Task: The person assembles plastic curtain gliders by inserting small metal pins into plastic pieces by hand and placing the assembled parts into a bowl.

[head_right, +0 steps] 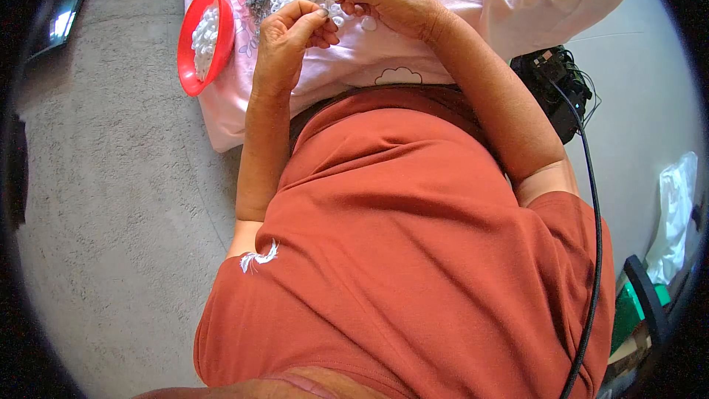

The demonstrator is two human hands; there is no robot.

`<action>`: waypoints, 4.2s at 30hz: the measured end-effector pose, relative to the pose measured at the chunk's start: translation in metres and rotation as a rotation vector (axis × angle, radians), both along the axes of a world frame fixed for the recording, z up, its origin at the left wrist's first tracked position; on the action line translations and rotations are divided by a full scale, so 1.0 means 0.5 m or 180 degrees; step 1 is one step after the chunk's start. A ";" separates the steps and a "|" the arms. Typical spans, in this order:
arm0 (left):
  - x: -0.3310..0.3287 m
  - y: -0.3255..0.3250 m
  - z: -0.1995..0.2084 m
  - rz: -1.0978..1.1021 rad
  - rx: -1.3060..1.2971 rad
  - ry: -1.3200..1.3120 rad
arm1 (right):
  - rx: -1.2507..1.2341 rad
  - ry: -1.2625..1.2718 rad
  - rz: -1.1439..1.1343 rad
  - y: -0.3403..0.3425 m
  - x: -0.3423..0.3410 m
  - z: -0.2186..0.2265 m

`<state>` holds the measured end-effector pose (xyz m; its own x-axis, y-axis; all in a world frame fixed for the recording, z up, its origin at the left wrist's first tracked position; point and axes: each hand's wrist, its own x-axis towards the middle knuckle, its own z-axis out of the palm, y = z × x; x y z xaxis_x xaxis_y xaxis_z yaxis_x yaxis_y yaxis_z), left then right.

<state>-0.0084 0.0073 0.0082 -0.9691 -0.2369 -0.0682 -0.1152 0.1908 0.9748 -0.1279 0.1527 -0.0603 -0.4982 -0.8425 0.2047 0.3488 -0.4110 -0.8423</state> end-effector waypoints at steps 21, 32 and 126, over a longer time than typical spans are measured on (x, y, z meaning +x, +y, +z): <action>0.002 0.000 0.003 -0.0066 -0.0142 -0.0265 | 0.0162 0.0180 0.0033 0.000 -0.002 -0.007; 0.003 -0.003 0.001 -0.0088 -0.0179 -0.0270 | 0.0251 0.0253 0.0001 0.005 0.001 0.004; 0.005 0.008 -0.014 -0.0092 -0.1722 0.1026 | 0.0291 0.0591 -0.0360 0.009 0.008 0.001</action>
<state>-0.0058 0.0111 0.0011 -0.9276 -0.1295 0.3503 0.1808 0.6652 0.7245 -0.1237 0.1571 -0.0596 -0.5514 -0.8027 0.2272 0.1406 -0.3578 -0.9231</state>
